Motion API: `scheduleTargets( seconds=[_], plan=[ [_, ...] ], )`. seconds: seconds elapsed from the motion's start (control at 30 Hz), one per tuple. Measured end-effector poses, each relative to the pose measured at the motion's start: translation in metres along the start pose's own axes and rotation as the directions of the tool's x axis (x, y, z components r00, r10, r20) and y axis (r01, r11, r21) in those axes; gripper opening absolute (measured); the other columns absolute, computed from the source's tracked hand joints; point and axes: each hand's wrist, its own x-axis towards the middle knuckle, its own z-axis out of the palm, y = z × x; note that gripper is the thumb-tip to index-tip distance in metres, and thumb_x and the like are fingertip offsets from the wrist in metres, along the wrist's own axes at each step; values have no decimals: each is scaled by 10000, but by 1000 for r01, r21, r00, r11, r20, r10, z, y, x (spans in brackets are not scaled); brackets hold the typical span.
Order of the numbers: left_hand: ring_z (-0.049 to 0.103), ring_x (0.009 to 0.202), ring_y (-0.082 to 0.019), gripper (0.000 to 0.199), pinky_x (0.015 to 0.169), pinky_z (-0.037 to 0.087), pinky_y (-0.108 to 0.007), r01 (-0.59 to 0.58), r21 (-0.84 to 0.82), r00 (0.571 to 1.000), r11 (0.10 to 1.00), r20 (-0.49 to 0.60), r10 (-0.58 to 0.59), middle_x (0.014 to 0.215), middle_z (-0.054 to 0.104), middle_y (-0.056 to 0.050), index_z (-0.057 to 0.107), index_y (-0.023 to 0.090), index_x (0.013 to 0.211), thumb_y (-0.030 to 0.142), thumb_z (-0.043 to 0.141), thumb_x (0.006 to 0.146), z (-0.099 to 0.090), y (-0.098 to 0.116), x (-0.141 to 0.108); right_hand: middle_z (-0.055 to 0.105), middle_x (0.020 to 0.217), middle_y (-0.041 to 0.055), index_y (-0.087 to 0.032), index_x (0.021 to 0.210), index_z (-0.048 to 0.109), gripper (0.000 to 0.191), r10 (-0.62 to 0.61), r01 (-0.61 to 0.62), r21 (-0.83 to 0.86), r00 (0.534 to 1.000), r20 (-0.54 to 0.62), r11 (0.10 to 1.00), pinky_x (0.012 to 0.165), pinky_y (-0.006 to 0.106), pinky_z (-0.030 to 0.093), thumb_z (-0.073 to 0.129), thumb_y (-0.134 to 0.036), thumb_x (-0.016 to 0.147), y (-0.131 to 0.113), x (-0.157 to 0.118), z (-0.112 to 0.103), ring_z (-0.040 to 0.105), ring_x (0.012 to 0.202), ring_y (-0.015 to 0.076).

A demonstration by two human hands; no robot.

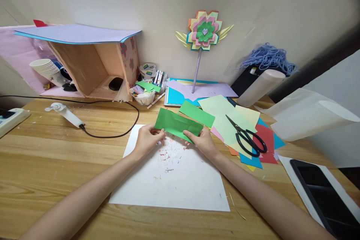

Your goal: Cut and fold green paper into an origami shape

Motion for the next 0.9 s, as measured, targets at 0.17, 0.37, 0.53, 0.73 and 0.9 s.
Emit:
scheduleTargets(
  seconds=[0.17,0.37,0.53,0.73,0.9],
  plan=[
    [601,475,-135,218,424,464,-210,10,-6,994,1000,-111,-11,614,665,-67,623,100,710,312,636,664,-9,0,9,617,535,20,-165,675,598,282,-25,22,-80,999,-44,997,451,295,509,678,-435,663,-5,1,-2,564,445,154],
    [572,462,-112,209,450,472,-212,-9,-59,992,998,-127,2,623,659,-59,625,99,711,303,618,668,-13,-1,14,568,529,2,-187,675,544,303,9,-15,-112,998,-58,994,459,280,449,638,-474,696,-1,2,-3,528,472,153],
    [561,462,-107,219,467,453,-210,-20,-51,989,998,-146,12,618,657,-51,626,108,693,324,621,661,-14,-3,15,351,523,-58,-207,557,345,403,-189,135,-216,949,-253,967,485,228,346,553,-480,769,5,8,-9,358,491,94],
    [615,638,-150,195,586,475,-255,-92,36,979,995,-180,97,736,659,-68,587,123,799,283,480,772,-17,-7,17,472,673,-10,-193,629,495,270,-357,297,-240,895,-268,924,573,251,368,624,-408,726,5,8,-15,443,620,132],
    [511,1039,-213,325,833,428,-340,-424,471,744,773,-306,594,1096,552,-120,496,148,1094,151,449,772,-15,2,2,489,671,10,-202,596,499,237,-478,393,-329,844,-242,859,576,270,379,664,-337,701,5,3,-13,465,653,156]
  ],
)
